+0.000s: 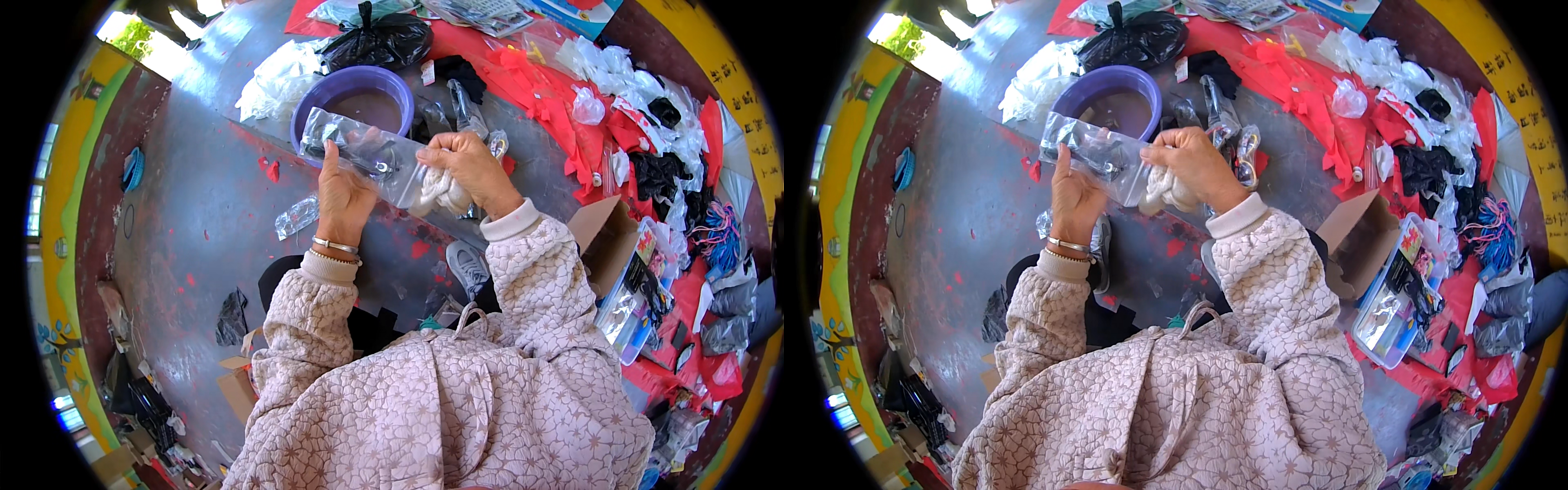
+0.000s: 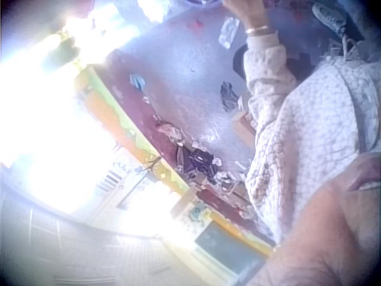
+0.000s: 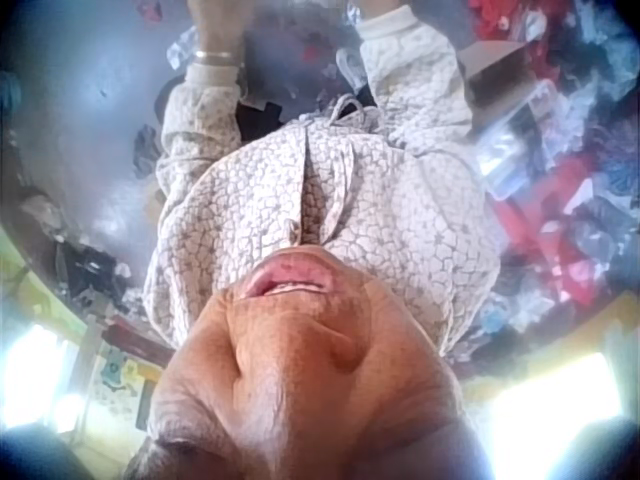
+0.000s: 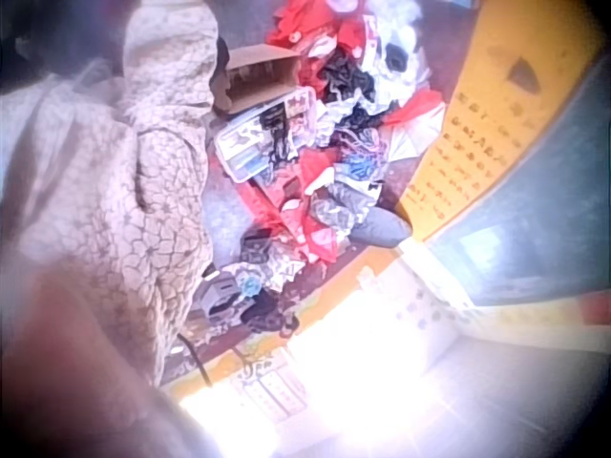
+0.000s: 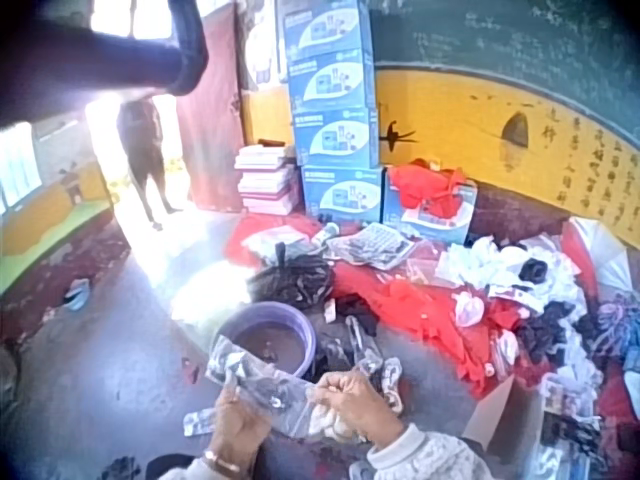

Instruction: The person sits on the floor and wipes a pair of sunglasses with a white cloth. They remove the sunglasses from a plastic bag, wipe the lenses and frame, and then place them back into the bag.

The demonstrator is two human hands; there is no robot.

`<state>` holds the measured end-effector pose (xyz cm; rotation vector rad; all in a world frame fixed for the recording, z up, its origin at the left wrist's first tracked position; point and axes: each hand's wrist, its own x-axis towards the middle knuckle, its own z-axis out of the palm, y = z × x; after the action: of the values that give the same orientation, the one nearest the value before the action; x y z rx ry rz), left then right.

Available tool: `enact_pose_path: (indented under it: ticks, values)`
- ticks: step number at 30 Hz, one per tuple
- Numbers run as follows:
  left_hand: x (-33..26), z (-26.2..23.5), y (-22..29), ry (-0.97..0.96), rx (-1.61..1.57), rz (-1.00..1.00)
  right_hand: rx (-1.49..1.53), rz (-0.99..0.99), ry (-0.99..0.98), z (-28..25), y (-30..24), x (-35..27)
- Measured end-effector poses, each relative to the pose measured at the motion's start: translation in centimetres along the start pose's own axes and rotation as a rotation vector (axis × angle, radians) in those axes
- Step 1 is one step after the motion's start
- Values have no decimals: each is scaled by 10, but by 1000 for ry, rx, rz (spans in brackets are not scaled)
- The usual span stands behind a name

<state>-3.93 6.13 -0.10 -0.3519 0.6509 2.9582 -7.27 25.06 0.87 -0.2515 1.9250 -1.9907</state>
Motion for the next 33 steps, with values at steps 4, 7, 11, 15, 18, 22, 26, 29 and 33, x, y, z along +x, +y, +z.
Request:
enact_pose_path:
  ticks: [4, 7, 11, 15, 18, 22, 26, 29, 33]
  values:
    - [3, -8, 5, 54, 65, 17, -32, 0, 228, -30, -2, 6]
    - [4, -13, -1, 17, 226, -37, 225, -133, 339, -28, -31, -2]
    - [-6, 4, -20, -72, 268, -69, -151, -482, 182, 28, -24, -2]
    - [-13, 1, -17, -81, 379, -67, -618, -592, 249, 32, 0, 5]
    - [-11, 3, -12, -101, 450, -62, -753, -482, 639, -3, 15, 23]
    - [-8, -1, -11, -32, 302, -116, 277, -129, 390, -38, 0, 33]
    - [-7, -1, -8, -102, 268, -107, 679, -31, 147, -32, -21, 21]
    - [-13, 12, -6, -123, 271, -86, 636, -66, 103, -29, -17, 15]
    - [-14, 12, -5, -135, 249, -125, 630, -139, -40, -12, -14, 15]
